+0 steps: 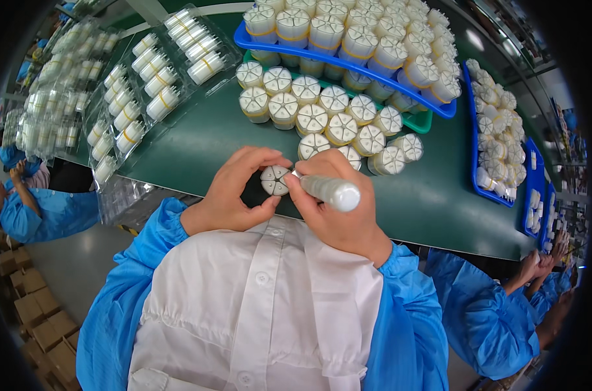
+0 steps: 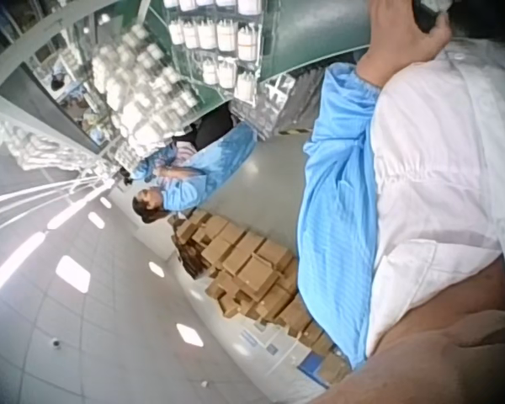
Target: The person uses a syringe-like tool to apply a substance into the center of small white cylindrical objects on a green table. They then place the treated objects into a blue tray. The person repeats this process for multiple objects, organizing them in the tray as they work.
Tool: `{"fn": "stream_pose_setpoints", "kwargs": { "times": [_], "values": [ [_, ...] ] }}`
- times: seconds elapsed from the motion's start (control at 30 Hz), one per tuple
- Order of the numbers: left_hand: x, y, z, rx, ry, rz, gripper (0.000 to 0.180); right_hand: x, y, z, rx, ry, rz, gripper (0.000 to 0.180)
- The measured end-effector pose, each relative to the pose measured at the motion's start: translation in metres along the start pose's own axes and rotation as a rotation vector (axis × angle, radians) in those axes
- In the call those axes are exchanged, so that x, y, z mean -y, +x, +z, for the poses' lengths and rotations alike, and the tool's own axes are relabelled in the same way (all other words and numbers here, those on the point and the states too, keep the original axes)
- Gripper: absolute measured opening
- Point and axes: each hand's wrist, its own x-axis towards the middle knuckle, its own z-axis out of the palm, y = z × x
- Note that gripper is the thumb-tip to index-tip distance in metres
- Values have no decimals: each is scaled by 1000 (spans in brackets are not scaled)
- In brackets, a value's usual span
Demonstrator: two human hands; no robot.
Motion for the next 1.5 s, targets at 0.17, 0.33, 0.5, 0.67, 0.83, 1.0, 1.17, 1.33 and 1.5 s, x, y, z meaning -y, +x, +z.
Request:
{"fn": "stream_pose_setpoints", "kwargs": {
  "times": [0.17, 0.33, 0.5, 0.67, 0.83, 1.0, 1.17, 1.33, 1.5],
  "values": [
    [4, 0, 5, -46, 217, 41, 55, -2, 1, 1, -2, -13, -39, 15],
    [-2, -1, -1, -15, 51, -54, 52, -1, 3, -2, -83, 12, -71, 15],
    [5, -1, -2, 31, 29, -10, 52, -1, 3, 3, -13, 21, -41, 16],
    [2, 2, 0, -36, 146, 56, 56, -2, 3, 2, 35, -22, -16, 18],
    [3, 0, -3, -33, 126, 29, 58, 0, 2, 0, -96, -25, -74, 18],
    [3, -2, -2, 2, 7, -21, 60, -2, 6, 1, 4, -17, -61, 17],
    [0, 0, -2, 0, 85, -39, 61, 1, 7, 4, 29, -27, -29, 17],
    [4, -3, 0, -77, 121, -36, 63, -4, 5, 2, -36, -35, -92, 18],
    [6, -5, -3, -14, 6, -30, 69, -2, 8, 3, -25, -10, -84, 18]
  ]
}}
